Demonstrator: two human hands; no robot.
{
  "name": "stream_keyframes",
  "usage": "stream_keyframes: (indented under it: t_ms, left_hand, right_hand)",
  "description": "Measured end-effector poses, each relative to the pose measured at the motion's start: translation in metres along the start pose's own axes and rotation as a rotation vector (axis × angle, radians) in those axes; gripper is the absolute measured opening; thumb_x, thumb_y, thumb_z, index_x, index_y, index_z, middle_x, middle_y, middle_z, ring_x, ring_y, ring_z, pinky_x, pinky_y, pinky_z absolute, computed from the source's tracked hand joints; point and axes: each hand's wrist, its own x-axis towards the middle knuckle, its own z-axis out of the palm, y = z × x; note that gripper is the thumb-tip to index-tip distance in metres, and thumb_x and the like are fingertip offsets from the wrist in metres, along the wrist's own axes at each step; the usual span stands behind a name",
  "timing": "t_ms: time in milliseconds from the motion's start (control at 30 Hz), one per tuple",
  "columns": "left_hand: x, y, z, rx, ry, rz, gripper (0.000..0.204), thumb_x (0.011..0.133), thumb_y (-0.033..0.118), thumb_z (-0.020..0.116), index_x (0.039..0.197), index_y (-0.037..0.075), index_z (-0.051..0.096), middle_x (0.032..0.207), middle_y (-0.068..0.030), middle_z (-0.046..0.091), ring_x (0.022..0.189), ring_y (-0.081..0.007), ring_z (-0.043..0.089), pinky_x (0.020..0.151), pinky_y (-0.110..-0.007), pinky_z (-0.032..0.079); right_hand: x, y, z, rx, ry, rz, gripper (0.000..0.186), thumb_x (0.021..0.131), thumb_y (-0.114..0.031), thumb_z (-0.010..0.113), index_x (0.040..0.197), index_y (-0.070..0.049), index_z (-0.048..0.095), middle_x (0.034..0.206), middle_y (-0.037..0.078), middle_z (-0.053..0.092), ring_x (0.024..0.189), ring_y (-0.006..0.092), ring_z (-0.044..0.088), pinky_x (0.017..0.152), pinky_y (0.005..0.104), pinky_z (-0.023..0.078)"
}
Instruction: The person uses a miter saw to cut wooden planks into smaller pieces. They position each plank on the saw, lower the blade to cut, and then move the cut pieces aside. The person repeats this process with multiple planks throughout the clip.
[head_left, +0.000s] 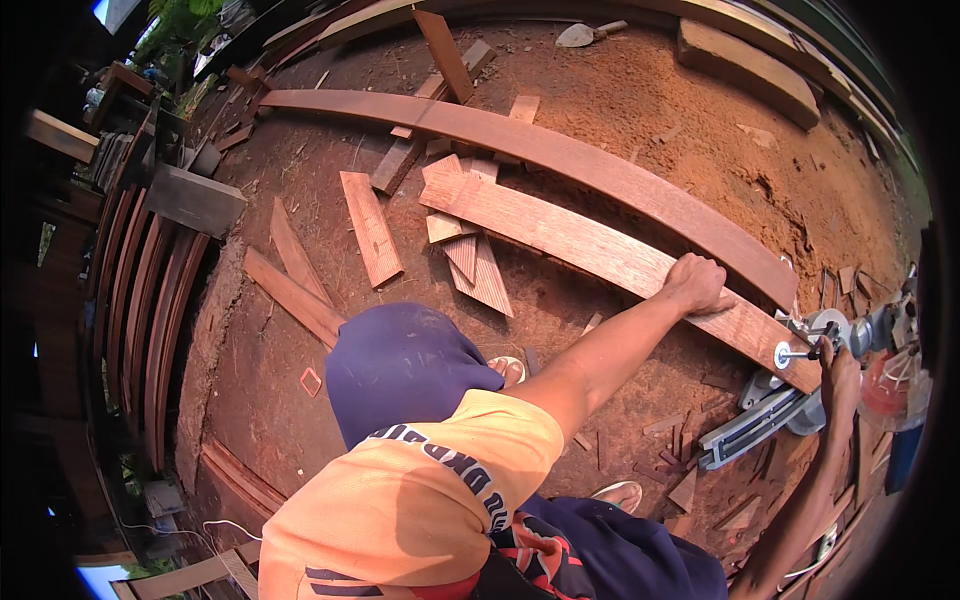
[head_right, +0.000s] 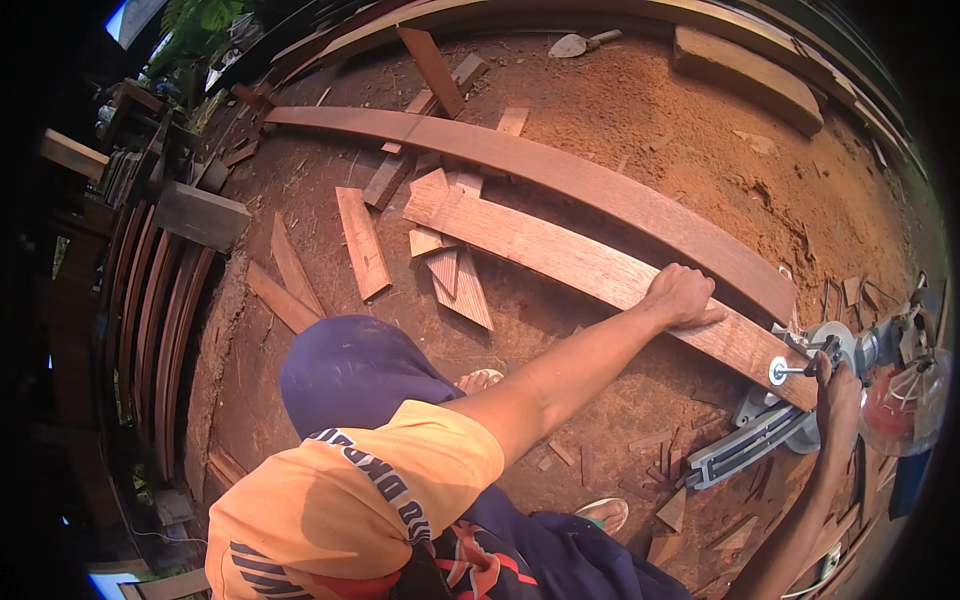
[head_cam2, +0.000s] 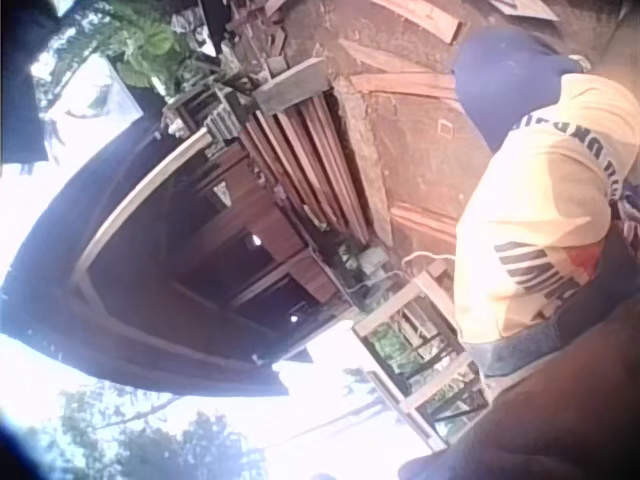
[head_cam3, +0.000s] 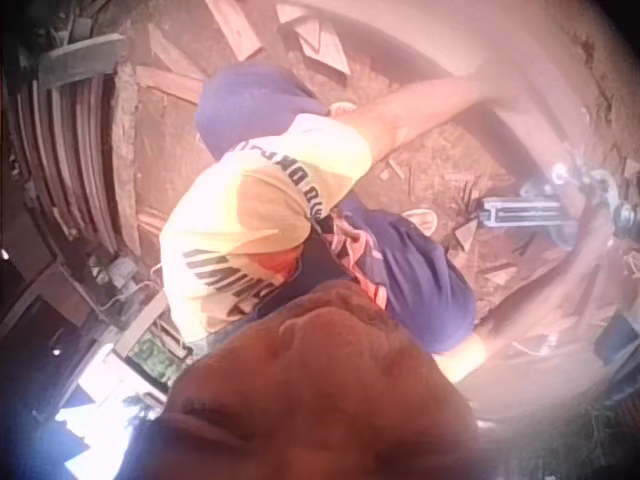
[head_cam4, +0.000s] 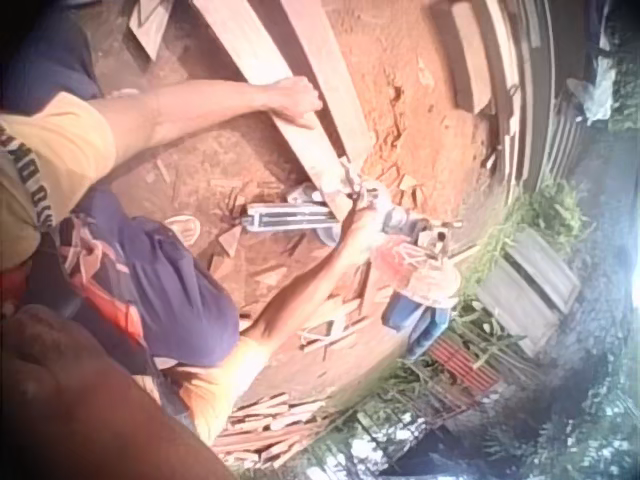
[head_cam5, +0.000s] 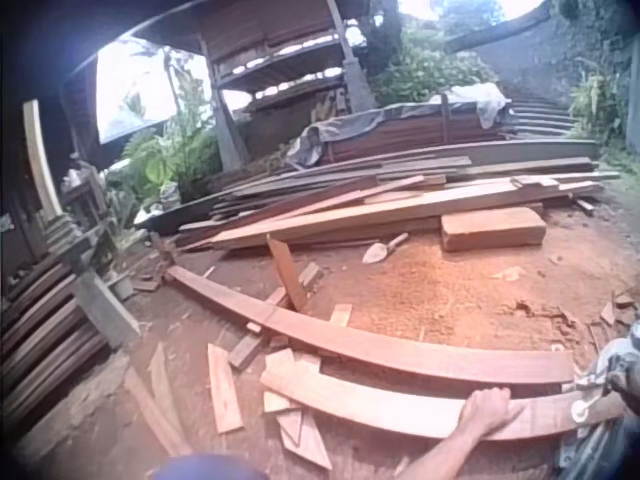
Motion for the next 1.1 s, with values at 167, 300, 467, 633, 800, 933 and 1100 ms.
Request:
stream_keyframes:
  t_ms: [167, 300, 467, 633, 800, 933, 1100]
  left_hand:
    - [-0.002, 0.000, 0.006, -0.024, 0.028, -0.006, 0.059, 0.085, 0.061, 0.067, 0.087, 0.003, 0.079, 0.087, -0.0198, 0.077, 0.088, -0.0345, 0.076, 0.082, -0.044, 0.058]
    - [0.005, 0.002, 0.006, -0.039, 0.030, 0.007, 0.058, 0.084, 0.060, 0.067, 0.087, 0.003, 0.079, 0.087, -0.0191, 0.077, 0.089, -0.0342, 0.076, 0.083, -0.044, 0.057]
    - [0.006, 0.000, 0.010, -0.073, 0.020, 0.002, 0.058, 0.084, 0.060, 0.067, 0.087, 0.004, 0.080, 0.087, -0.0187, 0.077, 0.090, -0.0338, 0.076, 0.085, -0.043, 0.057]
    - [0.005, 0.000, 0.010, -0.053, 0.038, 0.024, 0.058, 0.084, 0.060, 0.067, 0.088, 0.004, 0.080, 0.087, -0.0184, 0.077, 0.089, -0.0334, 0.076, 0.083, -0.043, 0.057]
    - [0.004, -0.002, 0.004, -0.039, 0.015, 0.021, 0.058, 0.085, 0.060, 0.067, 0.088, 0.004, 0.080, 0.087, -0.0188, 0.077, 0.088, -0.0337, 0.076, 0.081, -0.045, 0.058]
    - [0.004, -0.001, 0.004, -0.023, 0.053, 0.025, 0.059, 0.086, 0.061, 0.066, 0.086, 0.004, 0.080, 0.087, -0.0191, 0.077, 0.089, -0.0340, 0.076, 0.081, -0.045, 0.059]
    - [0.005, -0.001, 0.006, -0.001, 0.022, 0.025, 0.061, 0.088, 0.062, 0.062, 0.085, 0.005, 0.081, 0.087, -0.0187, 0.077, 0.088, -0.0339, 0.076, 0.081, -0.044, 0.058]
  right_hand:
    - [0.019, 0.041, 0.018, 0.109, -0.106, -0.186, 0.038, 0.102, -0.029, 0.060, 0.098, 0.009, 0.061, 0.087, 0.032, 0.067, 0.087, 0.0520, 0.064, 0.075, 0.0543, 0.048]
    - [0.021, 0.028, -0.015, 0.205, -0.270, -0.383, 0.019, 0.090, -0.007, 0.065, 0.106, 0.002, 0.062, 0.091, 0.022, 0.063, 0.091, 0.0442, 0.061, 0.080, 0.0489, 0.047]
    - [0.018, 0.018, -0.024, 0.114, -0.206, -0.459, 0.027, 0.082, 0.001, 0.067, 0.110, -0.002, 0.066, 0.095, 0.018, 0.060, 0.087, 0.0393, 0.060, 0.078, 0.0473, 0.048]
    - [0.023, 0.021, -0.017, 0.137, -0.263, -0.158, 0.026, 0.098, -0.020, 0.065, 0.100, 0.006, 0.067, 0.084, 0.027, 0.068, 0.076, 0.0458, 0.065, 0.070, 0.0527, 0.048]
    - [0.026, 0.038, 0.007, 0.100, -0.151, -0.260, 0.035, 0.104, -0.027, 0.056, 0.092, 0.005, 0.064, 0.083, 0.024, 0.067, 0.077, 0.0351, 0.068, 0.068, 0.0483, 0.049]
    - [0.013, 0.010, -0.026, 0.162, -0.210, -0.466, 0.009, 0.092, -0.007, 0.063, 0.095, 0.001, 0.065, 0.117, 0.022, 0.060, 0.102, 0.0377, 0.063, 0.080, 0.0445, 0.050]
    - [0.000, -0.009, -0.027, 0.215, -0.125, -0.270, 0.023, 0.099, -0.022, 0.062, 0.099, 0.000, 0.067, 0.111, 0.026, 0.065, 0.094, 0.0350, 0.068, 0.076, 0.0453, 0.052]
